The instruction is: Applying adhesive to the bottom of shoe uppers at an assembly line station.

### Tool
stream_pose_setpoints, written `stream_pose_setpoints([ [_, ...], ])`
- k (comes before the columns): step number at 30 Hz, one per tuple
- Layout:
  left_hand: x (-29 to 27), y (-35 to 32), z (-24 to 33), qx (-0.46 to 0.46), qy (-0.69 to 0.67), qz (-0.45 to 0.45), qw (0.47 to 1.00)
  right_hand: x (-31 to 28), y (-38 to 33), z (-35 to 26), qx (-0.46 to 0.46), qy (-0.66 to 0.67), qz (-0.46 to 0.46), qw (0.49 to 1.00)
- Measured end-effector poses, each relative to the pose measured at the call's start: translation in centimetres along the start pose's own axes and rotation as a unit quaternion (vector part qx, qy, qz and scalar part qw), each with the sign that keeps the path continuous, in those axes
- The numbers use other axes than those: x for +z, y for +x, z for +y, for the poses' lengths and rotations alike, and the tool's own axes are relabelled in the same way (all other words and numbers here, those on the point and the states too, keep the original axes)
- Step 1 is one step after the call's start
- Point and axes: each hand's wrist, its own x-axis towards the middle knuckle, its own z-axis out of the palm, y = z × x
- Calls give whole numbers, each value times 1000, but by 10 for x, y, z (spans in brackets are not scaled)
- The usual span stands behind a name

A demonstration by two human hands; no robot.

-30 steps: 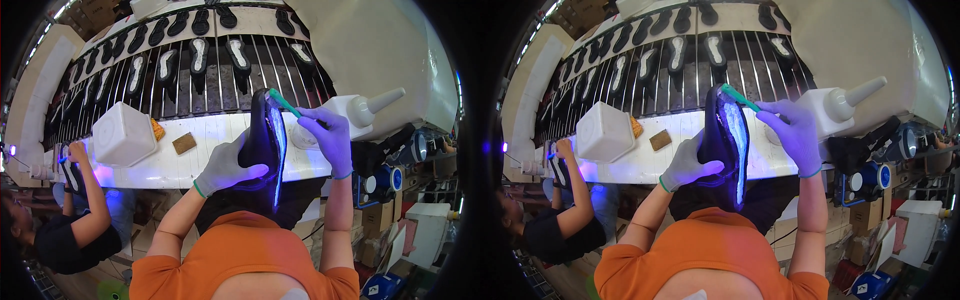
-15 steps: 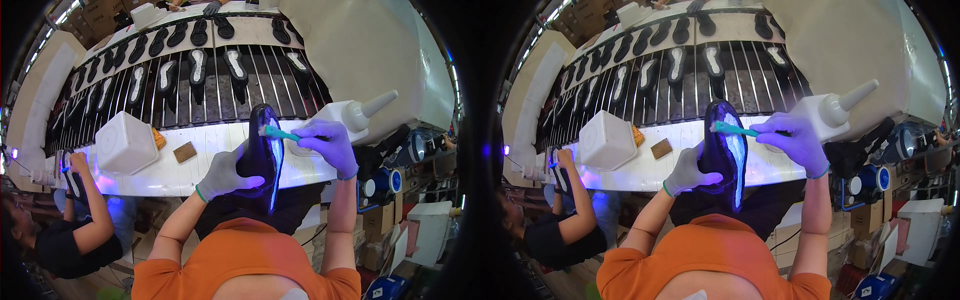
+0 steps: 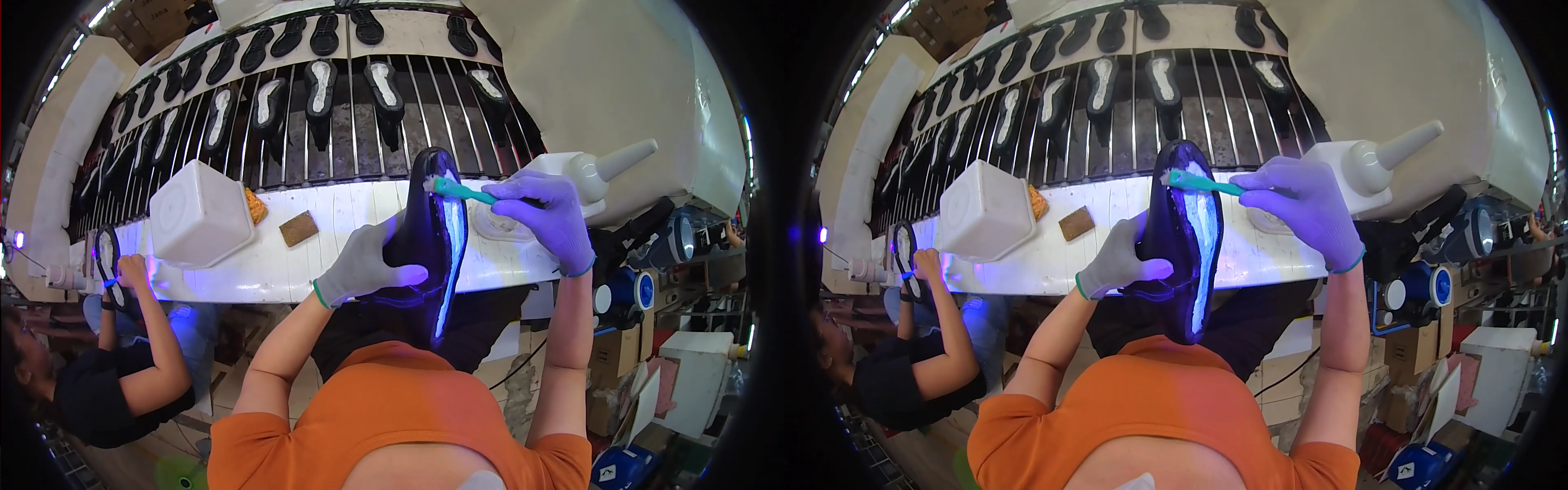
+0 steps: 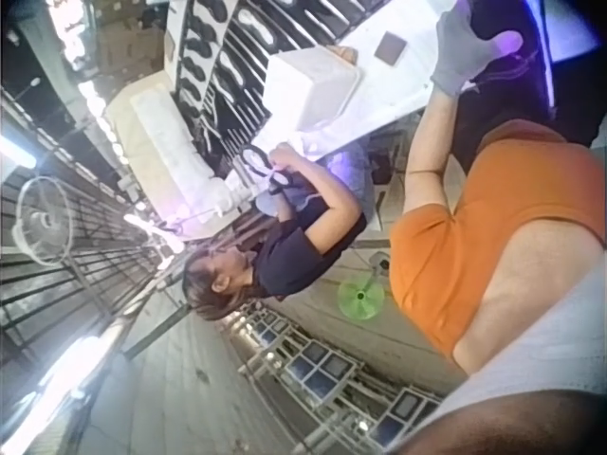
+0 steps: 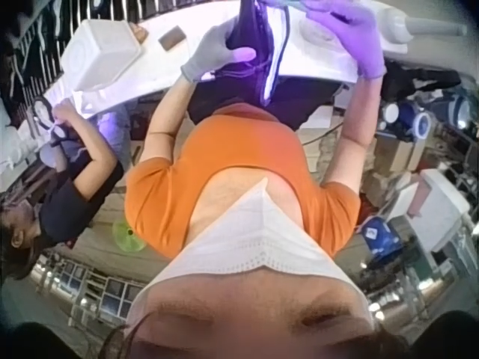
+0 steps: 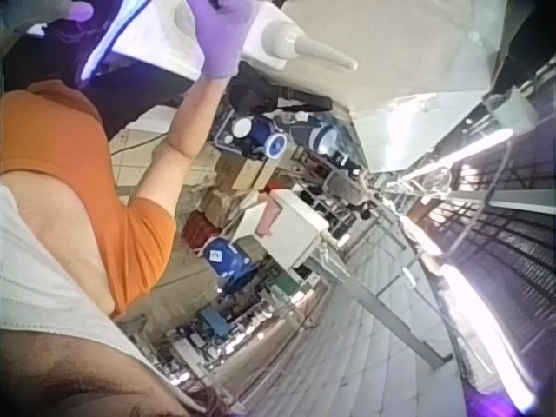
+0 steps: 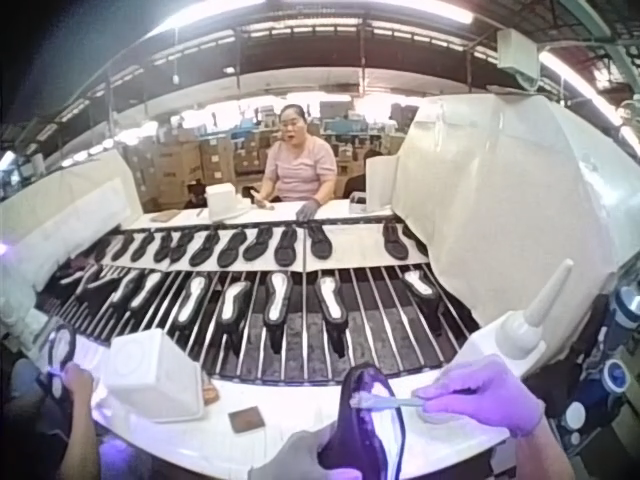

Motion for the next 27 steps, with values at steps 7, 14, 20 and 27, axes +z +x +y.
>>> stream_pose_setpoints([
  [7, 2, -1, -4, -41, -137, -26, 989, -2, -2, 6, -58, -20, -52, 997],
  [14, 3, 1, -7, -41, -213, -31, 976, -2, -7, -1, -26, -16, -102, 994],
  [20, 0, 3, -18, -50, -200, -10, 979, 1, -18, 7, -2, -33, -132, 991],
  [27, -2, 6, -23, -27, -221, 35, 974, 15, -43, 8, 24, 46, -198, 979],
])
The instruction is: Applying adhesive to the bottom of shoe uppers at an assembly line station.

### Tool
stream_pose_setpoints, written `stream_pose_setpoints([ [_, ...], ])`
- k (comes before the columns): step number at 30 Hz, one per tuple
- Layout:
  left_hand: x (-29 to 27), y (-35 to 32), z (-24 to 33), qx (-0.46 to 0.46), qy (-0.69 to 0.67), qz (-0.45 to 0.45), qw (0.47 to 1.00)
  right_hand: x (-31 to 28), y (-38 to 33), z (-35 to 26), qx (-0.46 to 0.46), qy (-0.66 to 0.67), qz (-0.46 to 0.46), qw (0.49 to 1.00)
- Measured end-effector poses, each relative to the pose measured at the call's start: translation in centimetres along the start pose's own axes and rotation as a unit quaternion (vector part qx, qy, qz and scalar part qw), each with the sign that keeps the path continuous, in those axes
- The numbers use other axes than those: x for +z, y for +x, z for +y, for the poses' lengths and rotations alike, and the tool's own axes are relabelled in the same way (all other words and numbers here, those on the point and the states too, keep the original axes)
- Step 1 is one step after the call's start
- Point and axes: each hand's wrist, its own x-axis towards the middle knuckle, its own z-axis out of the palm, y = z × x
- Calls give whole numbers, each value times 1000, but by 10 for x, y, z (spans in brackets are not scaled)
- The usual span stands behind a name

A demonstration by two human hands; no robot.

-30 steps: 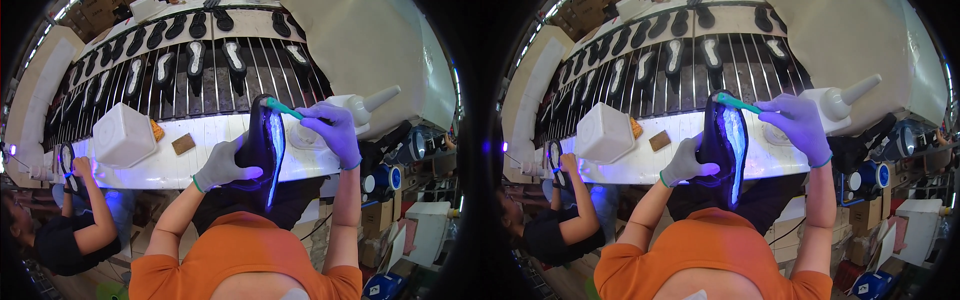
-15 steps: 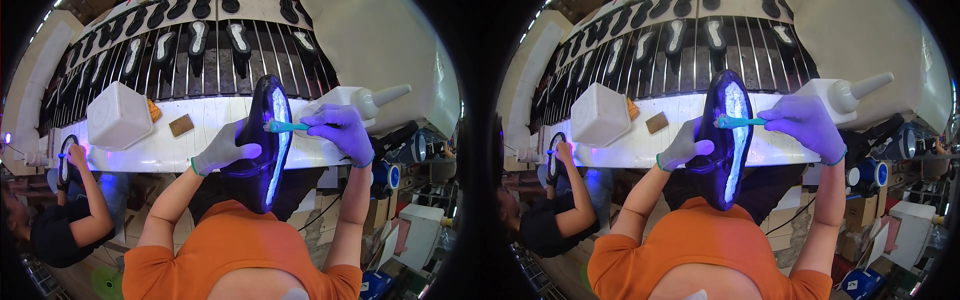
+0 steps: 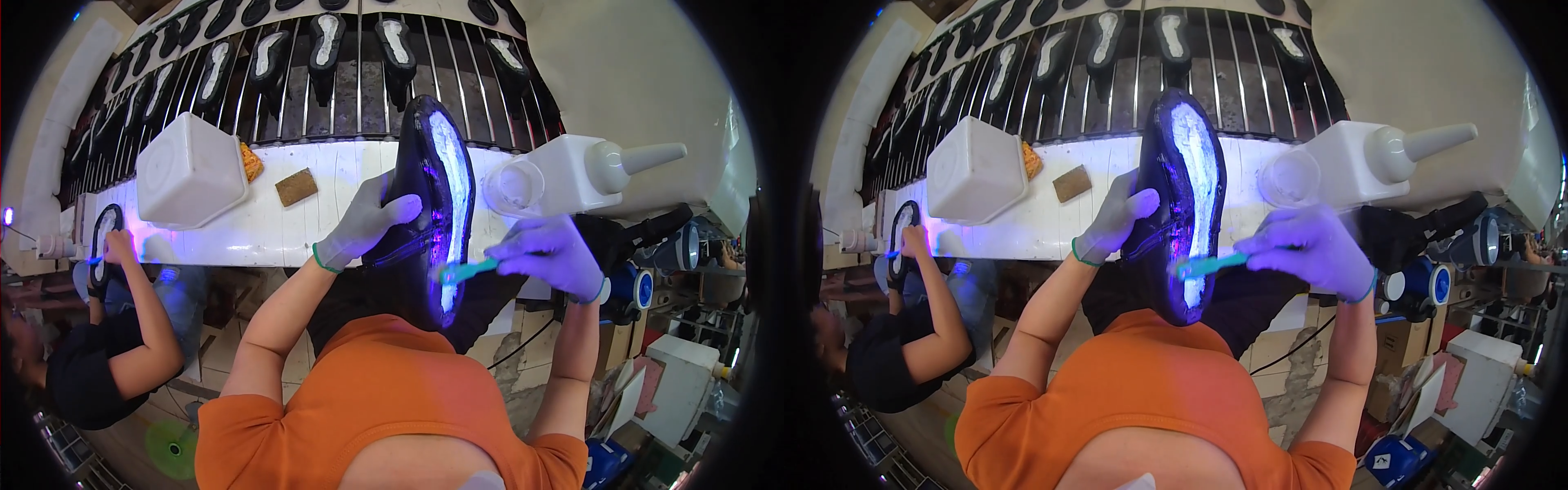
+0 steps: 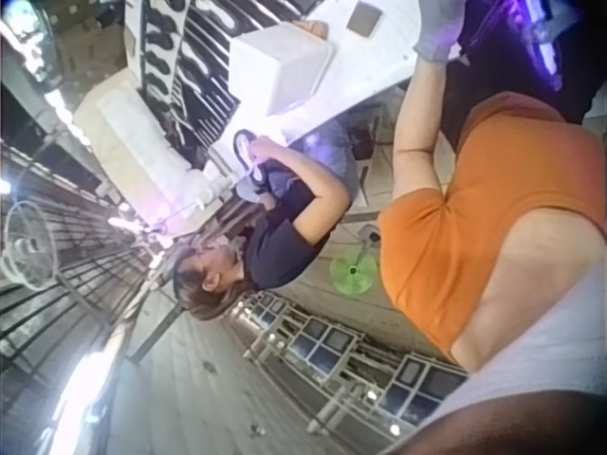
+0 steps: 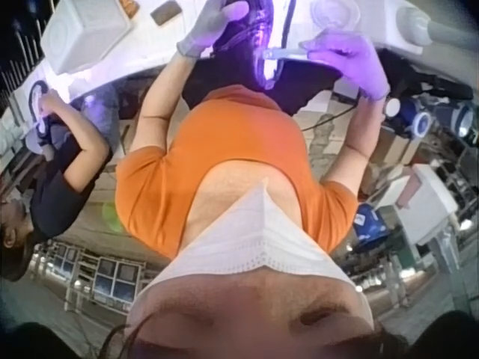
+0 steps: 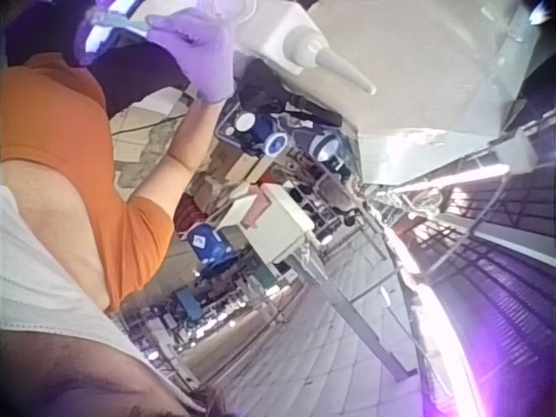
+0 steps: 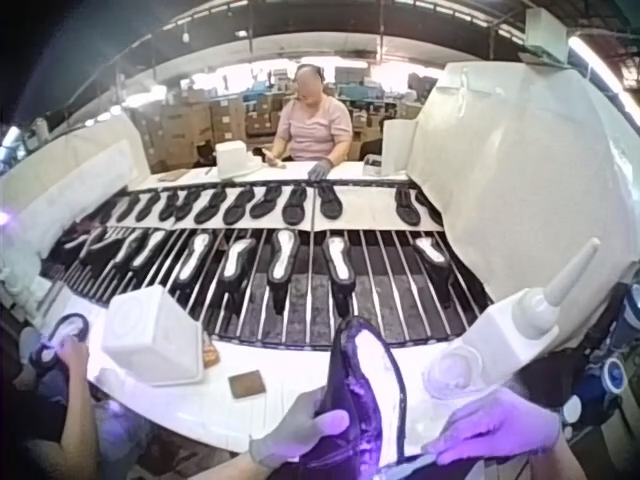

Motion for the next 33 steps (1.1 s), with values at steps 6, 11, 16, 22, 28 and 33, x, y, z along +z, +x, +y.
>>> stream_pose_setpoints([
  [6, 3, 4, 0, 10, 7, 3, 1000, 2, -1, -8, 46, 3, 53, 998],
  [11, 6, 7, -2, 18, 14, 13, 1000, 0, 2, -6, 79, -32, 148, 985],
  [16, 3, 6, -4, -12, 1, 33, 999, 0, -13, -8, 27, -18, -17, 999],
  [22, 5, 8, -11, -18, -12, 41, 999, 3, 3, -5, 128, -28, 144, 981],
  [28, 8, 9, -10, -55, -34, 85, 994, -5, 1, -4, 125, 3, 45, 991],
  [33, 3, 9, -12, -112, -61, 81, 989, -7, 2, -8, 100, 14, -21, 995],
])
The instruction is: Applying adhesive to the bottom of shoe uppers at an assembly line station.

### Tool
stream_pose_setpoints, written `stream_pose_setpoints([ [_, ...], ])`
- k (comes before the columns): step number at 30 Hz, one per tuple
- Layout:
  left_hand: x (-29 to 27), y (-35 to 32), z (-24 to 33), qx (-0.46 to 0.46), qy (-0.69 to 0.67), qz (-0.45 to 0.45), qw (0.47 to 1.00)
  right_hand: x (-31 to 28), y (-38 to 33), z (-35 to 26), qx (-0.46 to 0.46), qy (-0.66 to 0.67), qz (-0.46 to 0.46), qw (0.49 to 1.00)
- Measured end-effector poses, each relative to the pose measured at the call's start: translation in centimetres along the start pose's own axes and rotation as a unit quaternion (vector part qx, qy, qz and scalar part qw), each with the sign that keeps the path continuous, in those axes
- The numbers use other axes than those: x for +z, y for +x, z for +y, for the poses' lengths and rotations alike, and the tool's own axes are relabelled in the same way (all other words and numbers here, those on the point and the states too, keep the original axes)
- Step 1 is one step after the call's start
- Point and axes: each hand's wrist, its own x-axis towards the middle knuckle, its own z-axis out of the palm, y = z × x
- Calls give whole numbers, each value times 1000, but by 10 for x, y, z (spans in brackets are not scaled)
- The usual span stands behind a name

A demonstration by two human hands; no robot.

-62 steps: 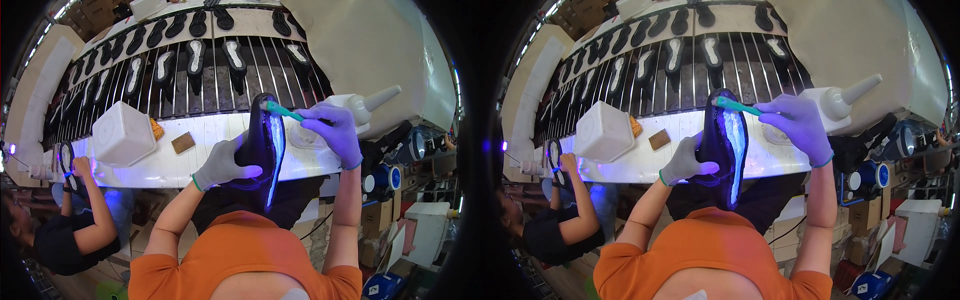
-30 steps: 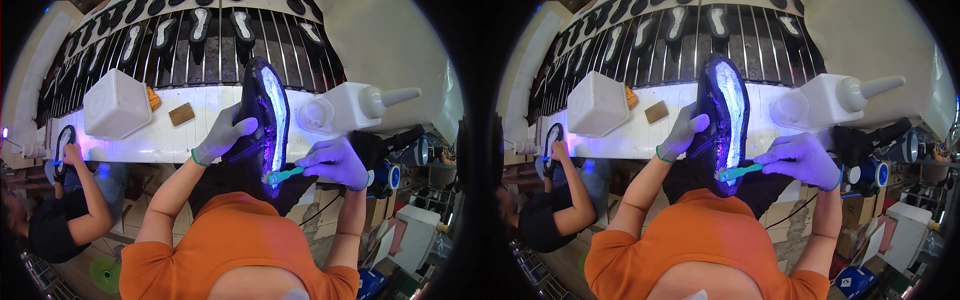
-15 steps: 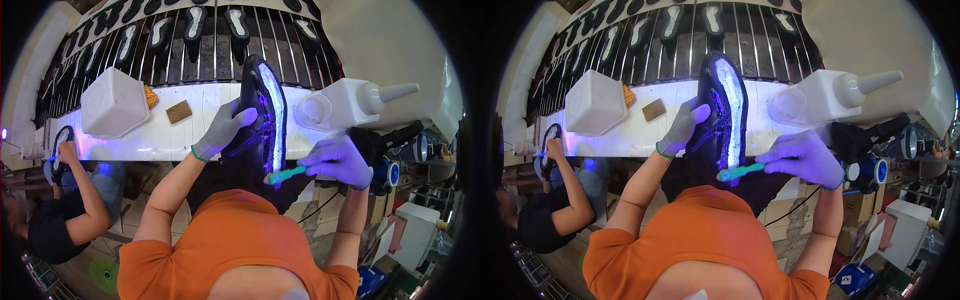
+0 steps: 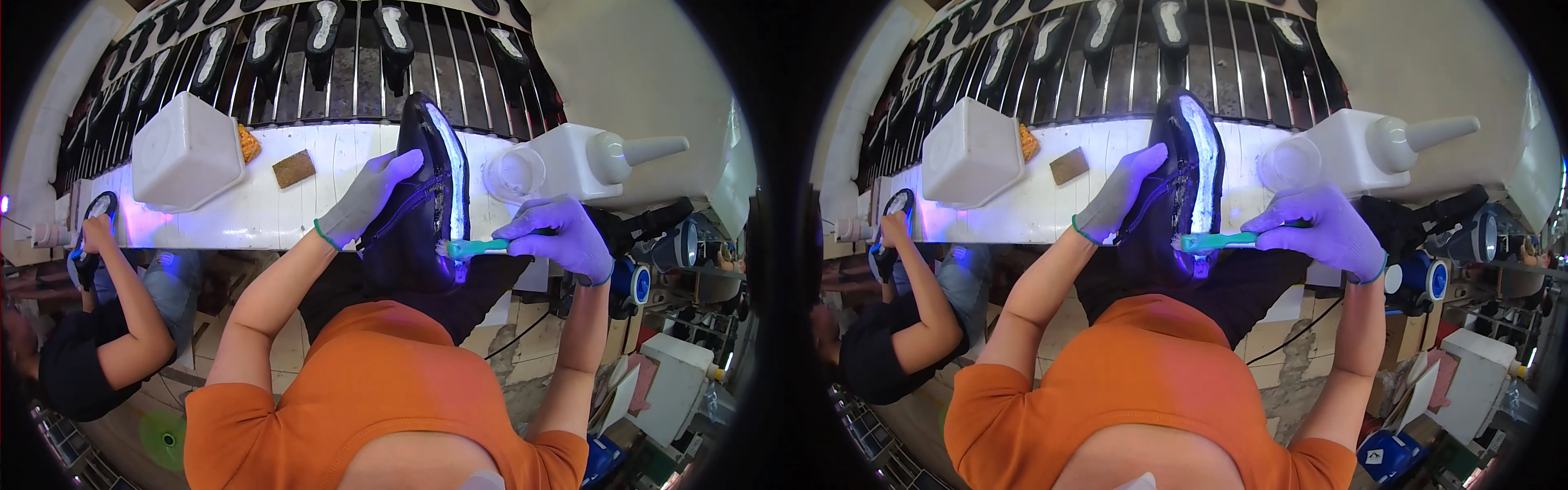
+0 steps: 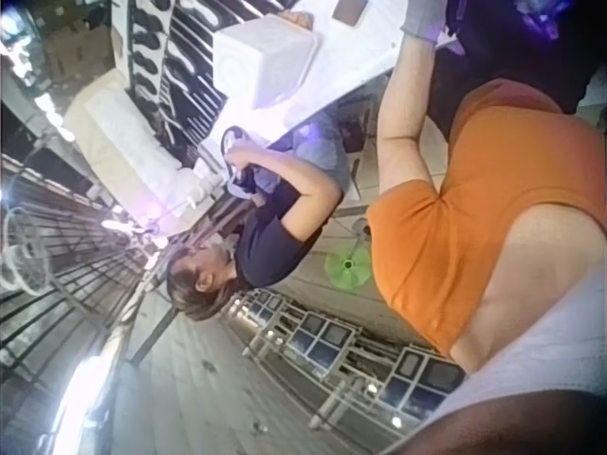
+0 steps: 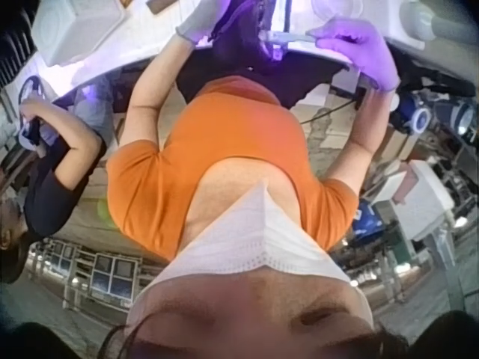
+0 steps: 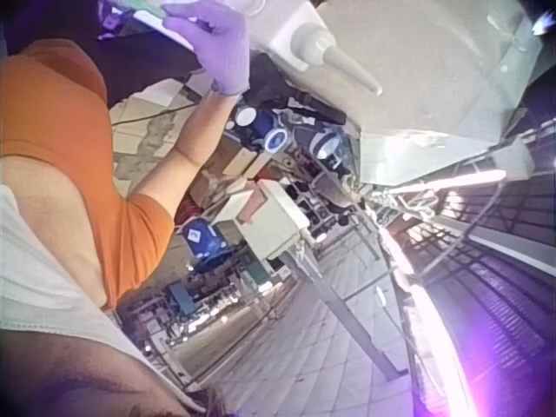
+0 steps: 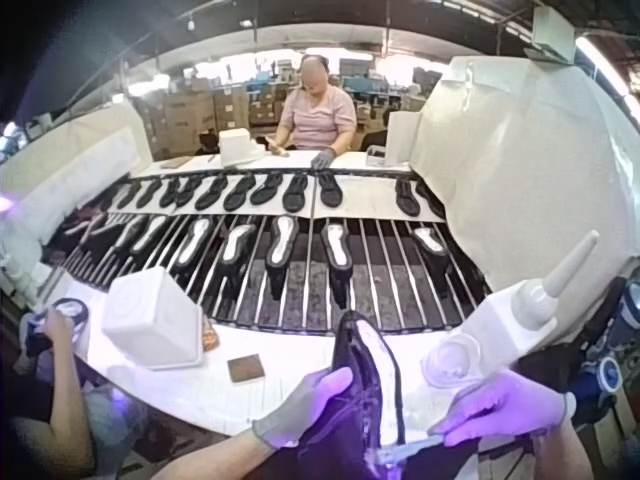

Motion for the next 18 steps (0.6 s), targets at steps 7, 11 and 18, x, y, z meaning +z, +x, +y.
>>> stream_pose_setpoints([
  [7, 4, 0, -5, -96, -50, -18, 994, -7, 7, 2, -11, -16, -16, 1000],
  [11, 8, -1, -4, -96, -78, -17, 992, -4, 9, 9, 37, 7, 62, 997],
  [18, 2, 3, -16, -149, -85, -28, 985, -5, 6, 2, -7, 0, -31, 1000],
])
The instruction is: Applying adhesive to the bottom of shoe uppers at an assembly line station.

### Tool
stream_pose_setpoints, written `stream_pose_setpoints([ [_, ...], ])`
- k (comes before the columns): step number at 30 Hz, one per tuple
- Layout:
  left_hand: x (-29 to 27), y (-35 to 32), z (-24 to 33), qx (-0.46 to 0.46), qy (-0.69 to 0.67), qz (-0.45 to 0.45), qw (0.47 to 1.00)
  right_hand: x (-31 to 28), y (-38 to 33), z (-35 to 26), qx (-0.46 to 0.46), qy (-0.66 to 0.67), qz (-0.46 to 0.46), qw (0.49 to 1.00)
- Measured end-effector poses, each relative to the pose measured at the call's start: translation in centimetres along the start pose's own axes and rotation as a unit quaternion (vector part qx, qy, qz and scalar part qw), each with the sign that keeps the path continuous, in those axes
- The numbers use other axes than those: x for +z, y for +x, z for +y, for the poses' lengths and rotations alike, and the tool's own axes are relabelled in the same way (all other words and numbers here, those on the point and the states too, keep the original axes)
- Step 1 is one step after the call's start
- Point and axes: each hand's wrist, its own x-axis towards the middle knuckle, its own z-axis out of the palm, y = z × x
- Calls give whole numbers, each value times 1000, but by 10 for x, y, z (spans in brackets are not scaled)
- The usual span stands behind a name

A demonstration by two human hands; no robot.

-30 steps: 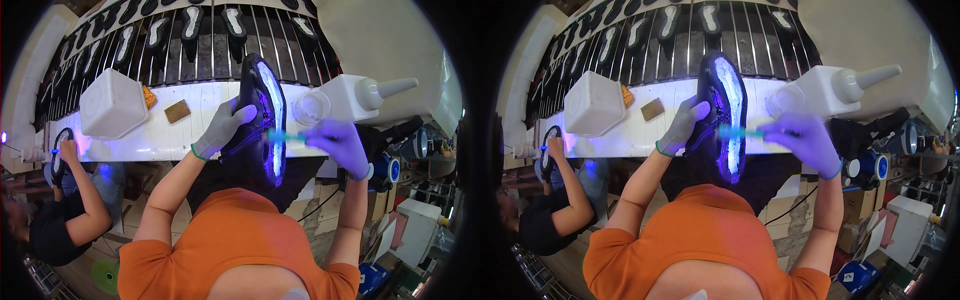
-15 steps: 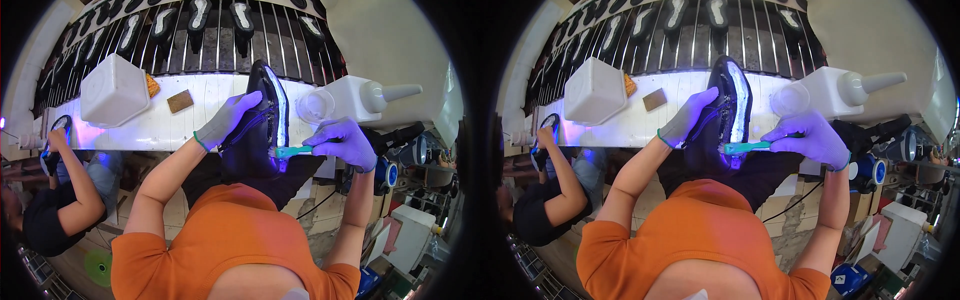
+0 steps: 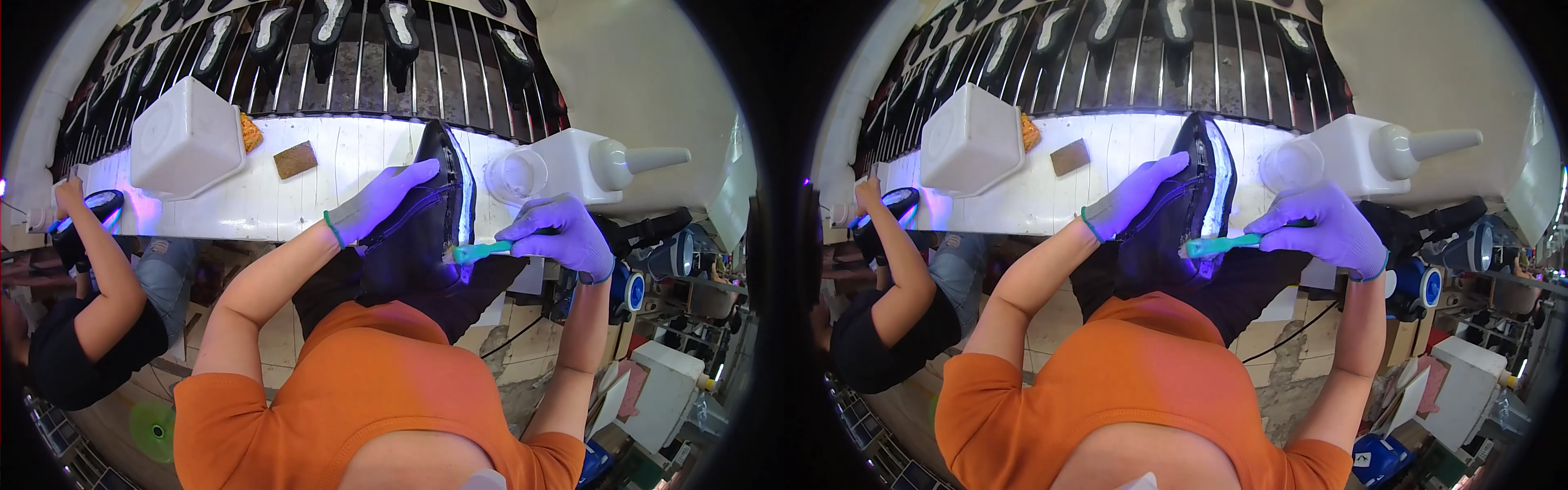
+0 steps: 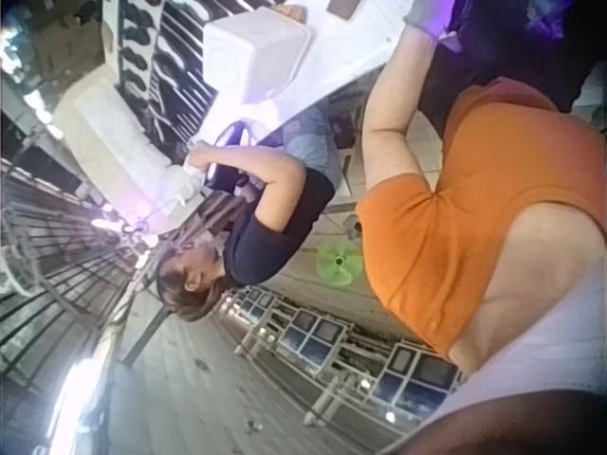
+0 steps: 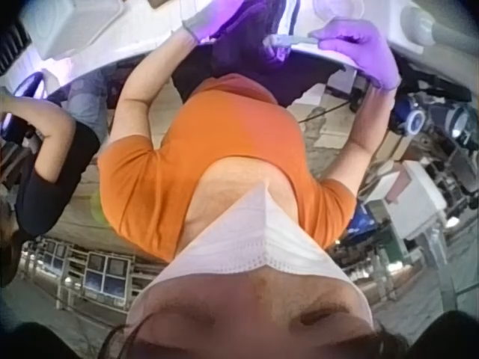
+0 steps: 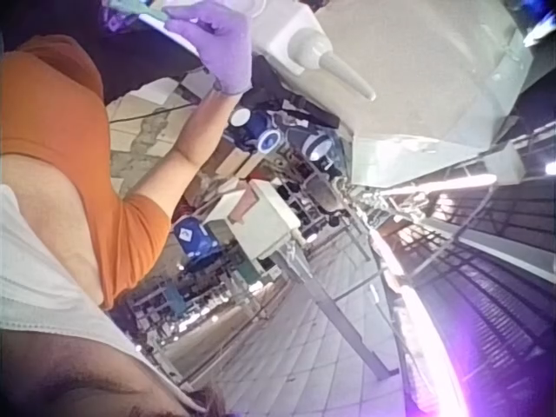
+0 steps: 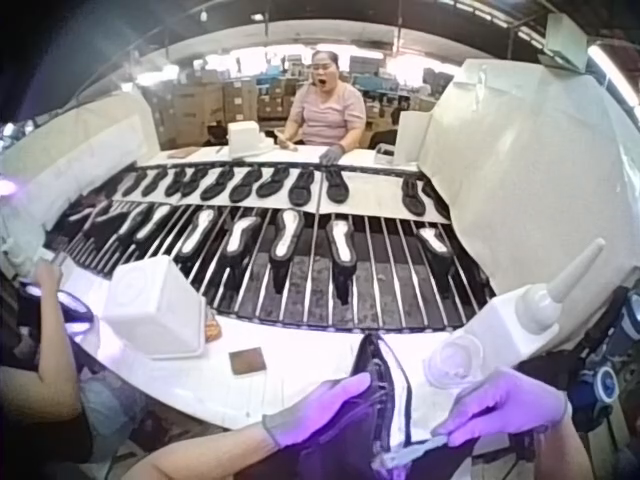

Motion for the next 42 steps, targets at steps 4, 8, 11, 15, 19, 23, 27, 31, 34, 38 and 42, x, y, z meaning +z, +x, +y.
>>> stream_pose_setpoints([
  [4, 1, 1, -4, -44, -16, 6, 999, -1, 2, 2, -35, 10, -12, 999],
  [8, 5, -1, -9, -53, -42, -23, 997, -3, 6, -1, -44, 15, -26, 999],
  [11, 6, -4, -15, -40, -9, -32, 999, -3, 10, -3, -42, 26, -37, 998],
  [15, 5, 1, -29, -21, -33, -101, 994, -3, 15, -5, -69, 31, -39, 996],
  [19, 9, 9, -52, -82, -161, -155, 971, -3, 19, -3, -86, 38, -35, 995],
  [23, 22, 5, -58, -104, -300, -253, 914, -3, 25, -5, -78, 58, -39, 995],
  [27, 41, -34, -36, -50, -91, -204, 973, -4, 32, -1, -113, 39, -57, 991],
  [31, 38, -43, -22, -18, 74, -314, 946, -7, 37, -6, -136, 18, -66, 988],
  [34, 64, -71, 7, 5, 147, -200, 969, -7, 40, -7, -116, 22, -65, 991],
  [38, 62, -70, 5, 10, 155, -226, 962, -8, 42, -3, -127, 16, -60, 990],
  [42, 55, -64, -1, 16, 164, -260, 952, -11, 41, -6, -140, 4, -79, 987],
])
